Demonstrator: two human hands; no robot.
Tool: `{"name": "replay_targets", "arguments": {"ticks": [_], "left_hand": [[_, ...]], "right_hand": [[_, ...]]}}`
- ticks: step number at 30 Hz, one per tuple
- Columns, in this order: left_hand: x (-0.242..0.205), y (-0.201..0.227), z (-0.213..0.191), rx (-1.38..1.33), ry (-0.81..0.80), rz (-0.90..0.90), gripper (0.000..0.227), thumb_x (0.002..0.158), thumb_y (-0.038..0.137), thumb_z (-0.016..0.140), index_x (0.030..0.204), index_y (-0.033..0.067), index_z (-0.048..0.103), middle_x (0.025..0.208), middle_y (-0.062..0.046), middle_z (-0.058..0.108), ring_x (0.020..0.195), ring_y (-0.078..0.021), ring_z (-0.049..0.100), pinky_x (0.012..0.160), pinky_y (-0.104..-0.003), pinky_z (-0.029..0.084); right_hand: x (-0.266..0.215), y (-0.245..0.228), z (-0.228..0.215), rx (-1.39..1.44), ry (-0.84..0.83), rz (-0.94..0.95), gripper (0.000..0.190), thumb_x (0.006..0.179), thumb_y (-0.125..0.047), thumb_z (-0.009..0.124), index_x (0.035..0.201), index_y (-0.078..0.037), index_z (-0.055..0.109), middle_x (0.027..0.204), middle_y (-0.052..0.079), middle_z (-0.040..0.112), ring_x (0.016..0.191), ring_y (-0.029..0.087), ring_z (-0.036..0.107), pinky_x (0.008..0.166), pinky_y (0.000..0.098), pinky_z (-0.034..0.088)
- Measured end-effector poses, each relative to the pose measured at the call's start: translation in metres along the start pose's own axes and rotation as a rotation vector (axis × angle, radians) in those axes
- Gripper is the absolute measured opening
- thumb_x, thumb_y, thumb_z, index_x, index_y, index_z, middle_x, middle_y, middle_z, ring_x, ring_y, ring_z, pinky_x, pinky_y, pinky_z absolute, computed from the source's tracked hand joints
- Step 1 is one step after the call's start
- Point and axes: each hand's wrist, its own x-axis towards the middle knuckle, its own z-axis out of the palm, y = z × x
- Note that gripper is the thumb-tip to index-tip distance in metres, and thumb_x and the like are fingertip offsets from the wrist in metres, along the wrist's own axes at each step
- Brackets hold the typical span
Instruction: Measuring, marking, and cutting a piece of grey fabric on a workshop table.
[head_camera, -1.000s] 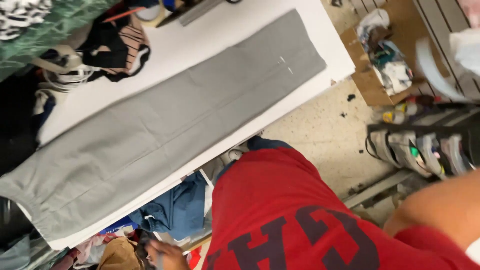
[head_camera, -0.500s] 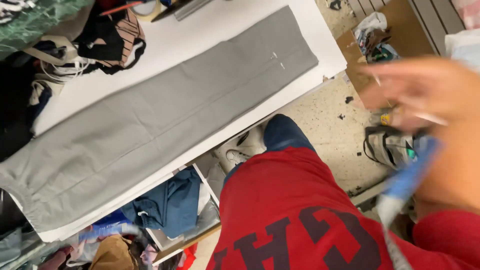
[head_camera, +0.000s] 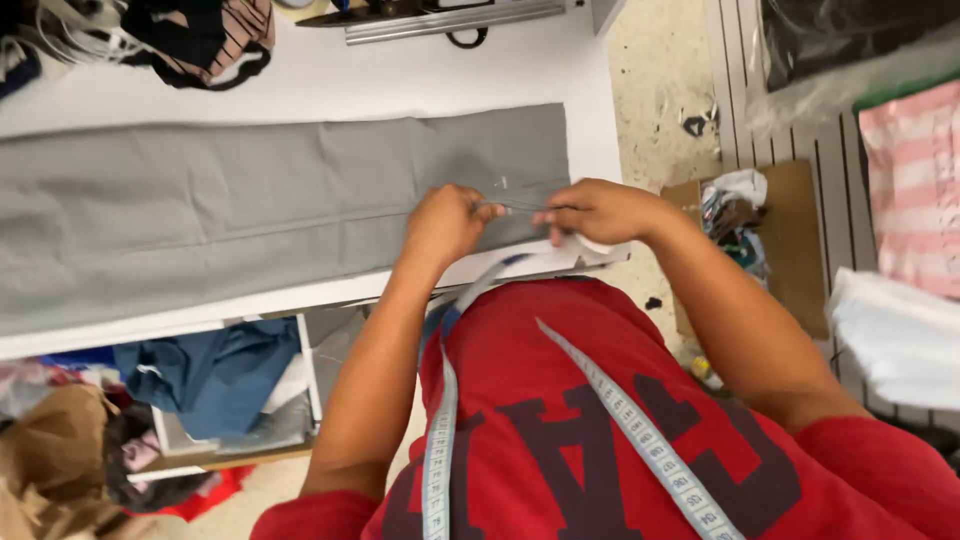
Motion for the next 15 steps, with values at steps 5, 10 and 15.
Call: {"name": "replay_targets", "arguments": {"ticks": [5, 10, 15], "left_hand": [[0.017, 0.018, 0.085, 0.165, 0.231, -0.11, 0.03, 0.09, 0.04, 0.073, 0.109, 0.0168, 0.072, 0.092, -0.012, 0.077, 0.091, -0.037, 0.077, 0.078, -0.053, 0.061], [-0.003, 0.02, 0.181, 0.175, 0.642, 0.425, 0.004, 0.085, 0.024, 0.075, 0.086, 0.021, 0.074, 0.078, 0.0, 0.065, 0.083, -0.0219, 0.065, 0.075, -0.035, 0.048], [0.0, 0.045, 0.184, 0.111, 0.785, 0.423, 0.008, 0.091, 0.021, 0.071, 0.098, 0.0183, 0.074, 0.088, 0.001, 0.066, 0.086, -0.0202, 0.067, 0.077, -0.032, 0.053]], "right_hand": [[-0.001, 0.1, -0.039, 0.052, -0.102, 0.334, 0.057, 0.11, -0.046, 0.045, 0.095, -0.008, 0.085, 0.075, 0.016, 0.078, 0.073, 0.029, 0.073, 0.076, 0.0412, 0.056], [0.016, 0.092, -0.078, -0.117, -0.307, 0.316, 0.059, 0.102, -0.053, 0.052, 0.085, -0.009, 0.087, 0.079, 0.019, 0.076, 0.075, 0.031, 0.064, 0.074, 0.0417, 0.054], [0.028, 0.069, -0.094, -0.249, -0.481, 0.279, 0.06, 0.103, -0.052, 0.052, 0.087, -0.005, 0.087, 0.084, 0.022, 0.08, 0.083, 0.036, 0.07, 0.086, 0.0453, 0.053]]}}
